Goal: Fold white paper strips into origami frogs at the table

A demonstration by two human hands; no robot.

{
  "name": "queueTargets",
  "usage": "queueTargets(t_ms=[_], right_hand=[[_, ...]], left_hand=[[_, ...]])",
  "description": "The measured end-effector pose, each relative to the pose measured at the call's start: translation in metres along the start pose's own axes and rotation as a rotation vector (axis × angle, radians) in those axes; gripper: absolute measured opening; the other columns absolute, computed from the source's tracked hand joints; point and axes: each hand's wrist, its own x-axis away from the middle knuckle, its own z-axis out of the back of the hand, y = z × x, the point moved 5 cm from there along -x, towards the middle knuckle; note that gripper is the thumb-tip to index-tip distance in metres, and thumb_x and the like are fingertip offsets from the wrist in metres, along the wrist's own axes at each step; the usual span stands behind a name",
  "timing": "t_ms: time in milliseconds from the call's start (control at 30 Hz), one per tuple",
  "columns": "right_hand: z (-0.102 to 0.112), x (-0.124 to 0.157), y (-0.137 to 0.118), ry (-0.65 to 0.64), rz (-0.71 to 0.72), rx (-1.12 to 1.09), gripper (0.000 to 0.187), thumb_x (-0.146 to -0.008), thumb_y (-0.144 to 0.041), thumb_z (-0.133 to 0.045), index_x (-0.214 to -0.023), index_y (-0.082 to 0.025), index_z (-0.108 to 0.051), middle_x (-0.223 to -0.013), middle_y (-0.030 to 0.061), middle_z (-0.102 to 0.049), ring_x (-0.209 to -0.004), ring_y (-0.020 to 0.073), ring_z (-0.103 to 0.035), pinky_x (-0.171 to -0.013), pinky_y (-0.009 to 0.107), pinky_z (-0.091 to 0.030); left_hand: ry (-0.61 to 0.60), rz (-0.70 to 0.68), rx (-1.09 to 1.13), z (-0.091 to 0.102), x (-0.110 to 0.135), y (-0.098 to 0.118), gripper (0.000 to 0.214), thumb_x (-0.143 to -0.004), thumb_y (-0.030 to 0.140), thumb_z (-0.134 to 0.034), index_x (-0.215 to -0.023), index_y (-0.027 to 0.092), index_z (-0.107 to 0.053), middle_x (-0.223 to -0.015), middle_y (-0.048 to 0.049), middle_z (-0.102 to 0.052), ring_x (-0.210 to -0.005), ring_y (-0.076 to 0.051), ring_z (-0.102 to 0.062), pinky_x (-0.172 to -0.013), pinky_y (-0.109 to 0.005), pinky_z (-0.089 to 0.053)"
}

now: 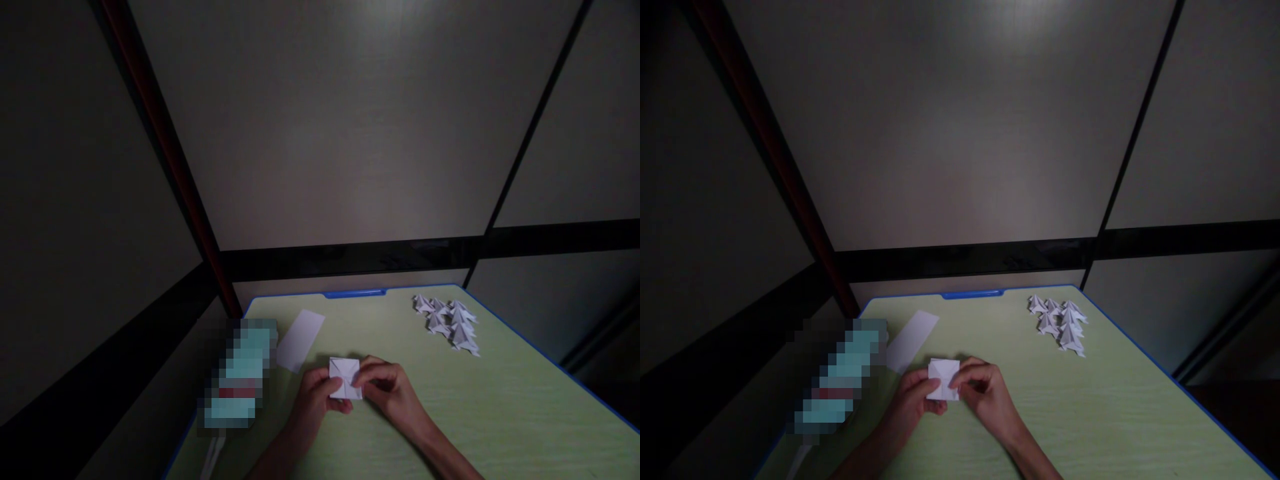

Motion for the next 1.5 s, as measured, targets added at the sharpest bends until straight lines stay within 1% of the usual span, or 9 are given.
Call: queueTargets(t_ms=[233,400,567,733,867,1200,1300,1400,1500], right_hand=[[-0.003,0.001,-0.003,-0.028,0.017,0.025,0.011,-0.061,-0.011,-0.057,-0.057,-0.017,-0.065,-0.063,0.0023,-0.053,-0.06,0.014,-0.05,-0.053,0.024,-0.037],[-0.006,0.0,-0.001,-0.012,-0.076,-0.099,0.004,-0.06,-0.014,-0.059,-0.064,-0.016,-0.06,-0.064,0.0007,-0.053,-0.059,0.0121,-0.05,-0.053,0.022,-0.037],[-0.01,0.0,-0.001,-0.016,-0.111,-0.153,0.007,-0.058,-0.014,-0.059,-0.055,-0.015,-0.053,-0.065,0.0,-0.052,-0.059,0.0107,-0.048,-0.053,0.021,-0.037],[-0.008,-0.001,0.002,-0.004,-0.134,-0.058,0.01,-0.059,-0.011,-0.054,-0.049,-0.014,-0.054,-0.056,-0.0014,-0.052,-0.052,0.0096,-0.046,-0.05,0.02,-0.036],[-0.006,0.0,0.006,0.021,-0.195,-0.072,0.011,-0.057,-0.006,-0.051,-0.049,-0.013,-0.055,-0.047,-0.0038,-0.051,-0.045,0.0079,-0.043,-0.046,0.019,-0.033],[-0.005,0.001,0.008,0.064,-0.24,-0.131,0.009,-0.053,-0.009,-0.058,-0.046,-0.012,-0.054,-0.047,-0.0032,-0.053,-0.046,0.008,-0.045,-0.046,0.019,-0.033],[-0.006,0.001,0.013,0.063,-0.278,-0.222,0.008,-0.052,-0.011,-0.062,-0.052,-0.012,-0.054,-0.047,-0.0042,-0.053,-0.044,0.0069,-0.045,-0.044,0.018,-0.033],[-0.009,0.001,0.015,0.025,-0.293,-0.318,0.013,-0.057,-0.019,-0.062,-0.065,-0.013,-0.054,-0.052,-0.0029,-0.054,-0.047,0.0076,-0.047,-0.046,0.019,-0.035],[-0.012,0.001,0.014,-0.015,-0.287,-0.261,0.017,-0.06,-0.026,-0.061,-0.064,-0.011,-0.054,-0.049,-0.0023,-0.052,-0.045,0.0071,-0.045,-0.045,0.019,-0.035]], left_hand=[[0.013,-0.03,-0.186,-0.007,0.006,0.01,0.024,-0.053,0.031,-0.063,-0.057,0.007,-0.062,-0.048,-0.0027,-0.058,-0.039,-0.009,-0.049,-0.036,-0.018,-0.041],[0.116,-0.101,-0.218,-0.002,0.005,0.017,0.029,-0.051,0.034,-0.064,-0.059,0.006,-0.063,-0.047,-0.0034,-0.059,-0.036,-0.009,-0.048,-0.035,-0.018,-0.039],[0.202,-0.139,-0.241,0.004,0.004,0.019,0.027,-0.052,0.033,-0.064,-0.057,0.007,-0.061,-0.047,-0.003,-0.059,-0.038,-0.01,-0.05,-0.038,-0.019,-0.041],[0.195,-0.132,-0.258,0.004,0.004,0.017,0.027,-0.052,0.034,-0.063,-0.058,0.007,-0.061,-0.049,-0.0033,-0.061,-0.04,-0.012,-0.052,-0.039,-0.02,-0.042],[0.18,-0.146,-0.267,0.002,0.005,0.017,0.025,-0.055,0.032,-0.062,-0.059,0.007,-0.061,-0.051,-0.0034,-0.062,-0.041,-0.012,-0.053,-0.04,-0.02,-0.043],[0.199,-0.142,-0.332,0.002,0.006,0.02,0.021,-0.055,0.028,-0.062,-0.056,0.008,-0.06,-0.044,-0.0022,-0.059,-0.038,-0.012,-0.051,-0.037,-0.02,-0.041],[0.213,-0.15,-0.322,0.001,0.007,0.023,0.02,-0.055,0.028,-0.061,-0.054,0.008,-0.059,-0.043,-0.0019,-0.059,-0.036,-0.011,-0.05,-0.037,-0.019,-0.04],[0.201,-0.179,-0.313,0.0,0.007,0.025,0.02,-0.056,0.028,-0.061,-0.055,0.008,-0.059,-0.044,-0.0021,-0.059,-0.036,-0.01,-0.049,-0.037,-0.018,-0.039],[0.175,-0.203,-0.333,-0.001,0.008,0.026,0.02,-0.057,0.028,-0.06,-0.054,0.008,-0.059,-0.043,-0.0018,-0.059,-0.037,-0.01,-0.05,-0.037,-0.018,-0.039]])
